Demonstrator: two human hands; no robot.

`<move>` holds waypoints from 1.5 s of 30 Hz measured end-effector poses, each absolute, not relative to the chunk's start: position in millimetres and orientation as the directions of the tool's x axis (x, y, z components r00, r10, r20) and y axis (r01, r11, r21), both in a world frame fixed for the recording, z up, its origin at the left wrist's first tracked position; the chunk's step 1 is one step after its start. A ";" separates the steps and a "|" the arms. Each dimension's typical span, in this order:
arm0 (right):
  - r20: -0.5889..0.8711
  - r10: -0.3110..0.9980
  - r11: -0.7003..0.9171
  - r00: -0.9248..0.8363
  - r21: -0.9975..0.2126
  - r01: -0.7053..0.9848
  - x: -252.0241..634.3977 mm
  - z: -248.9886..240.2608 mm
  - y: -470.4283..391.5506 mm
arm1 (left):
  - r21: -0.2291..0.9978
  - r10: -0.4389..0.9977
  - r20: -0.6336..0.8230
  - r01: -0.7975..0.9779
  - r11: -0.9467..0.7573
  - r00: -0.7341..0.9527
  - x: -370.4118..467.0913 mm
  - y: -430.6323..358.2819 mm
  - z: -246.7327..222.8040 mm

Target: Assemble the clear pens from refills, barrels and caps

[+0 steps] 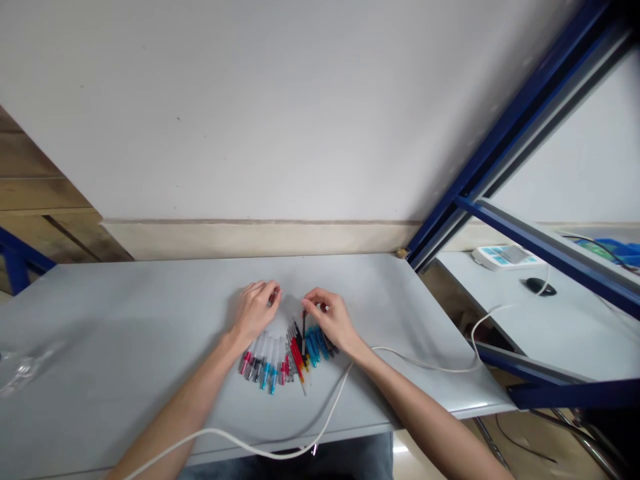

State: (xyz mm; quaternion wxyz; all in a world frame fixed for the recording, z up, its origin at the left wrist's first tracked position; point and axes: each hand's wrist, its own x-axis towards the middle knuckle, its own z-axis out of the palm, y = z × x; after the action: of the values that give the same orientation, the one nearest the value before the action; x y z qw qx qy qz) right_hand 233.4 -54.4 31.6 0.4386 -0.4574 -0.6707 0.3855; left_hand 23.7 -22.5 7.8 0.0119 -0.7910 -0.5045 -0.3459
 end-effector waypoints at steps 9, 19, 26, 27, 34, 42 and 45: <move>0.401 0.887 0.461 -0.227 -0.787 0.409 230.9 29.7 -56.5 | 0.311 0.762 0.592 0.797 -0.518 0.264 18.8 -21.2 18.0; 0.281 0.877 0.480 -0.390 -0.476 0.737 227.5 20.5 -55.2 | 0.337 0.949 0.258 0.904 -0.263 0.180 -17.5 -50.8 29.4; 0.296 0.851 0.524 -0.433 -0.443 0.727 233.0 27.7 -56.0 | 0.359 0.976 0.113 0.908 -0.216 0.188 -32.3 -75.1 20.4; 0.296 0.849 0.528 -0.438 -0.440 0.727 233.7 28.3 -55.8 | 0.367 0.976 0.100 0.904 -0.219 0.196 -32.4 -76.1 19.3; 0.309 0.796 0.605 -0.520 -0.443 0.662 233.0 27.7 -54.7 | 0.372 0.966 0.100 0.892 -0.258 0.238 -31.6 -75.0 15.4; 0.247 0.765 0.644 -0.595 -0.248 0.724 214.3 25.6 -57.6 | 0.413 0.956 0.160 0.862 -0.292 0.247 -29.5 -58.7 24.9; 0.189 0.769 0.635 -0.610 -0.119 0.763 198.2 28.1 -57.2 | 0.428 0.957 0.176 0.857 -0.286 0.231 -23.0 -36.5 30.4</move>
State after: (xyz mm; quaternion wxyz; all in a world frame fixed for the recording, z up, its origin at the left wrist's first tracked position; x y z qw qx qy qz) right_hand 198.2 -57.2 28.1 0.1117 -0.4270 -0.8972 0.0132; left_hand -23.0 -36.5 30.4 -0.1215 -0.7752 -0.5850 -0.2052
